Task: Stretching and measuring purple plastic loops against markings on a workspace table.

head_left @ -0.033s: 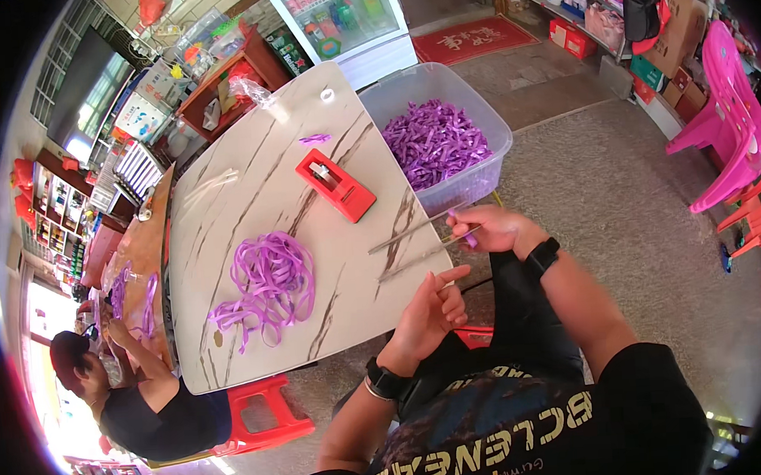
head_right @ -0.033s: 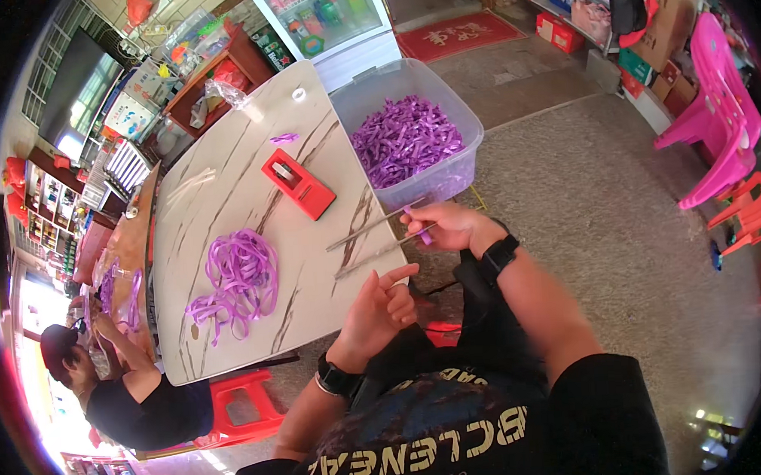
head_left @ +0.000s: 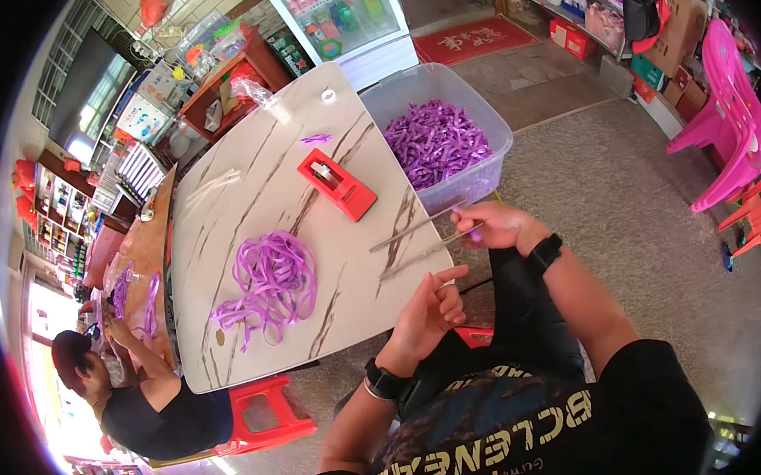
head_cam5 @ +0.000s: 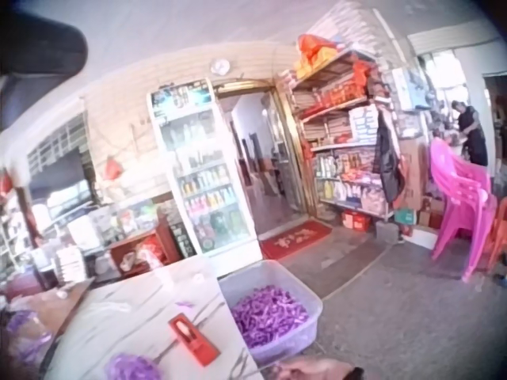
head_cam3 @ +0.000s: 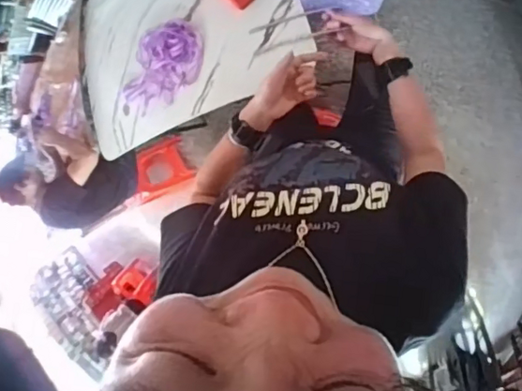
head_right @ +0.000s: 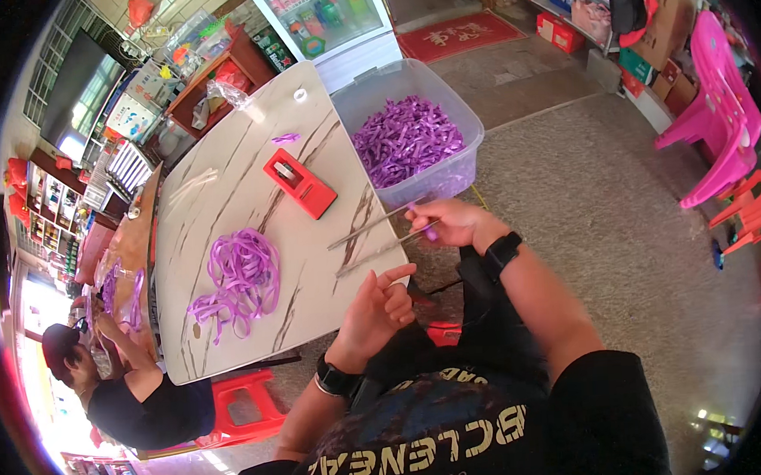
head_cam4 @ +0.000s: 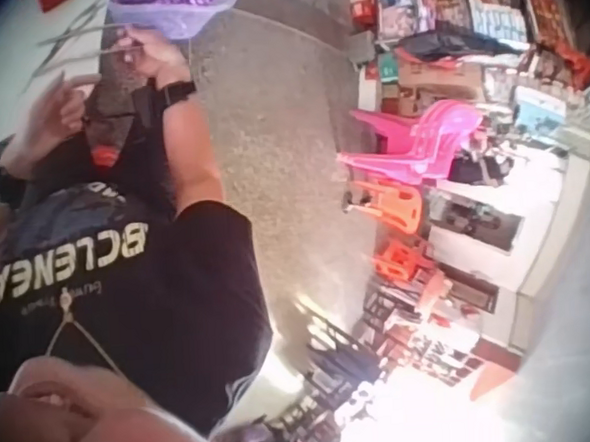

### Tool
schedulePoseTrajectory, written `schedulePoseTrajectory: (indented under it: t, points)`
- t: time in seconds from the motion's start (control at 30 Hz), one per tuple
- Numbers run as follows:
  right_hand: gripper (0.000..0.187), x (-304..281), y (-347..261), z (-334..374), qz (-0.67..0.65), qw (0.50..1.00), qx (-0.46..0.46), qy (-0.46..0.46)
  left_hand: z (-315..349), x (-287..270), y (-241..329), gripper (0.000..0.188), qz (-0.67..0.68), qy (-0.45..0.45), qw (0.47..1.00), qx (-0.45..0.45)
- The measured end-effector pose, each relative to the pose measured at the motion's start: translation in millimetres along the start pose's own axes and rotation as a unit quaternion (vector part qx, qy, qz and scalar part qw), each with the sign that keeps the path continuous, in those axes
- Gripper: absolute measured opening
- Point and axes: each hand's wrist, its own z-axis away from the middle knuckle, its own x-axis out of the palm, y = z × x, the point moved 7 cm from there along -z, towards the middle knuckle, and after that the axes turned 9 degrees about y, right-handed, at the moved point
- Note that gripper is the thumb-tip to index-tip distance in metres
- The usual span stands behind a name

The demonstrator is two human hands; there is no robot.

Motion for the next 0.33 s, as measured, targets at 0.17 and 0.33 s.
schedulePoseTrajectory:
  t: [0.17,0.33]
  points:
    - [0.024,-8,-32,53,0.032,0.993,-0.051,0.103,10,-4,21,0.05,-0.044,0.014,0.997,0.055]
    - [0.032,77,-38,90,0.271,0.958,-0.077,0.062,-5,28,72,0.049,-0.396,0.059,0.883,0.246]
